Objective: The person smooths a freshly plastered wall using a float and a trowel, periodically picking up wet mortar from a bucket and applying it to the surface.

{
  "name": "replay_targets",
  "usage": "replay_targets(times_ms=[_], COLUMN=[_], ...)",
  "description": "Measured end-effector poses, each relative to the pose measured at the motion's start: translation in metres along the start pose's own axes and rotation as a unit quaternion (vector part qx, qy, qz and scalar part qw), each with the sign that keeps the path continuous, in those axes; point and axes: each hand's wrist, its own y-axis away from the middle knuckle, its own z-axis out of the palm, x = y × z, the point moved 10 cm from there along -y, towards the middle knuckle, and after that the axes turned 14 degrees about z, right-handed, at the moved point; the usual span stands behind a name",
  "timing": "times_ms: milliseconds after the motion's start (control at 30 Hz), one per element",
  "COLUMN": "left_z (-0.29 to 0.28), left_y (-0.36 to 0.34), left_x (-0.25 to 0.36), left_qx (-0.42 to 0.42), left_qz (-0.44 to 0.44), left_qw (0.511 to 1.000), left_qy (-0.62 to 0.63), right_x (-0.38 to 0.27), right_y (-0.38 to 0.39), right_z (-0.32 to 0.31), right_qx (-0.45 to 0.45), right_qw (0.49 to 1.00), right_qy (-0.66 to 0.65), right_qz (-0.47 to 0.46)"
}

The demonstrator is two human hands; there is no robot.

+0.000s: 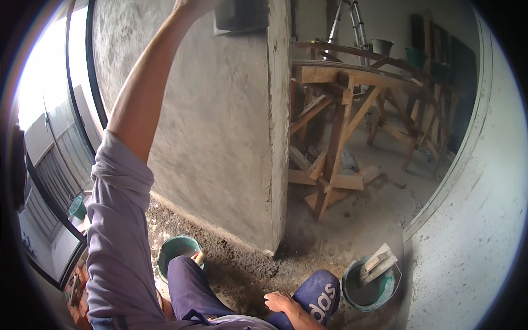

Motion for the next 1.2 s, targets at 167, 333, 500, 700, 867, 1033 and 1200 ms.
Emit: replay_targets(times_ms=[167, 333, 500, 700, 867, 1033, 1200], left_z=[0.020, 0.037, 0.005, -0.018, 0.017, 0.027, 0.038], left_y=[0.085, 0.239, 0.257, 0.001, -0.019, 0.084, 0.288], left_x=[0.044, 0.130, 0.148, 0.021, -0.001, 0.056, 0.151], left_qx=[-0.033, -0.126, -0.128, 0.037, 0.029, -0.016, -0.137], left_qz=[-0.130, -0.057, -0.038, 0.039, 0.023, 0.014, -0.045], left_qw=[0.986, 0.984, 0.984, 0.998, 0.999, 0.998, 0.982], left_qy=[0.097, 0.116, 0.122, -0.021, -0.019, 0.053, 0.124], right_x=[0.001, -0.002, 0.006, 0.007, -0.005, 0.000, -0.013], right_y=[0.008, -0.012, -0.022, -0.019, -0.017, -0.003, -0.014], right_z=[0.000, 0.007, 0.004, 0.007, 0.012, 0.003, 0.005], right_qx=[-0.064, -0.056, -0.054, -0.035, -0.031, -0.045, -0.042], right_qw=[0.996, 0.997, 0.998, 0.999, 0.999, 0.999, 0.998], right_qy=[0.036, 0.051, 0.007, 0.041, 0.016, 0.025, 0.019], right_qz=[0.042, 0.025, 0.027, -0.003, -0.024, -0.003, -0.033])
